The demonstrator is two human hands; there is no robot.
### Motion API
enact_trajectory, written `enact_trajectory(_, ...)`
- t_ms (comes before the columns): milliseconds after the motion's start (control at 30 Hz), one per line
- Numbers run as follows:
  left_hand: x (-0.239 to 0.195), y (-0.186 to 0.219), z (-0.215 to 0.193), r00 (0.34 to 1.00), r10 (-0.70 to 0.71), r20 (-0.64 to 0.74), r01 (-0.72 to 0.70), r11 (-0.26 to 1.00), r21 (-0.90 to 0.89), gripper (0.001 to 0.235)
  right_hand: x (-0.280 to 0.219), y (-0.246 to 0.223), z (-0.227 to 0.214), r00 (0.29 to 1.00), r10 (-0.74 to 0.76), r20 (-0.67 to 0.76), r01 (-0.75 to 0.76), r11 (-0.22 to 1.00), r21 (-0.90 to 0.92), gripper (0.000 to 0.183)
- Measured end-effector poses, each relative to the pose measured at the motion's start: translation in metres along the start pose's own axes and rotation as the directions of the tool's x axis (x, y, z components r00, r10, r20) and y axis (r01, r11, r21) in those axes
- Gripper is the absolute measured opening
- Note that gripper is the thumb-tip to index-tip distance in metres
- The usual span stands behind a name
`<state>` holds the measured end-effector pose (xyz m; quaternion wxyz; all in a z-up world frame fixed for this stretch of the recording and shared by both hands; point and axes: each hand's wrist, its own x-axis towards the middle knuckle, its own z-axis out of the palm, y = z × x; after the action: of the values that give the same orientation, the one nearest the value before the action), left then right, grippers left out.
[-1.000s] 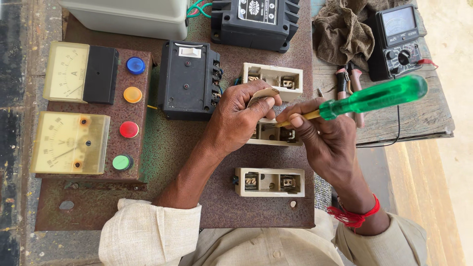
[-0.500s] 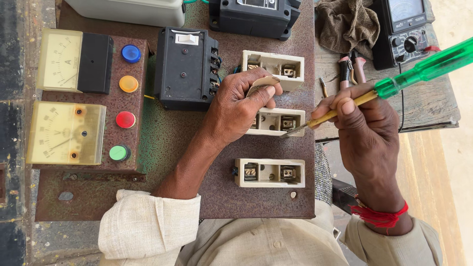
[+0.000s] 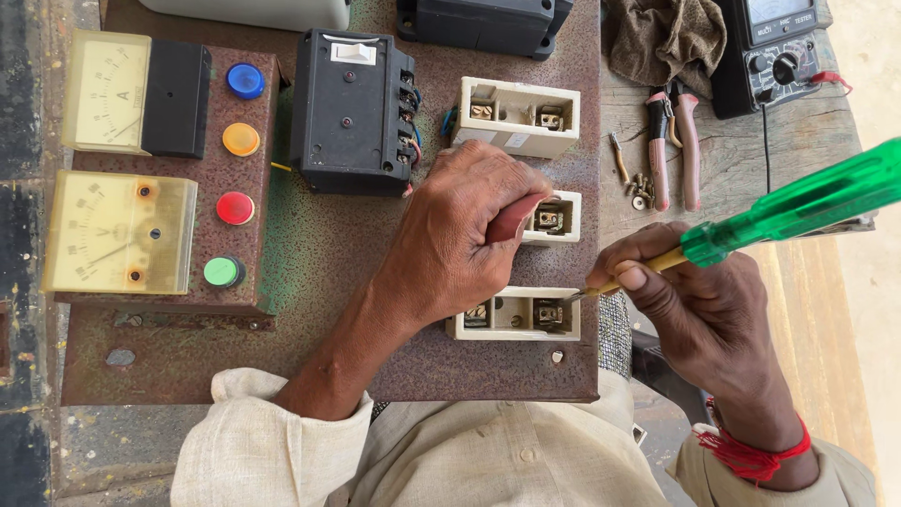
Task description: The person cleans electrical fuse components using a cloth, wipes down a multimeter and other panels, and then secures a wire into a fuse block using a screwdriver.
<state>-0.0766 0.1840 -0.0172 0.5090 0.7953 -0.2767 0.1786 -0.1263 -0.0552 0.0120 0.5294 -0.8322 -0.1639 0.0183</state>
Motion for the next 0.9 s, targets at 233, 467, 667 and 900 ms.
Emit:
enact_trajectory(233, -0.022, 0.018, -0.009, 0.98, 0.02, 0.198, -0.031, 0.998, 0.052, 0.024, -0.004, 0.016, 0.004, 0.998, 0.05, -0.022, -0.048, 0.993, 0.108, 0.019)
enact_trajectory(467, -0.03, 0.024, -0.002, 0.958, 0.029, 0.286, -0.051, 0.996, 0.069, 0.039, -0.008, 0.031, 0.007, 0.996, 0.082, -0.032, -0.065, 0.935, 0.35, 0.019)
enact_trajectory(667, -0.033, 0.021, 0.0, 0.949, 0.016, 0.315, -0.043, 0.996, 0.078, 0.041, -0.008, 0.037, 0.007, 0.982, 0.157, -0.105, -0.11, 0.926, 0.361, 0.019)
enact_trajectory(900, -0.032, 0.02, 0.001, 0.945, 0.012, 0.326, -0.035, 0.997, 0.067, 0.043, -0.026, 0.038, 0.016, 0.948, 0.137, -0.287, -0.056, 0.96, 0.273, 0.019)
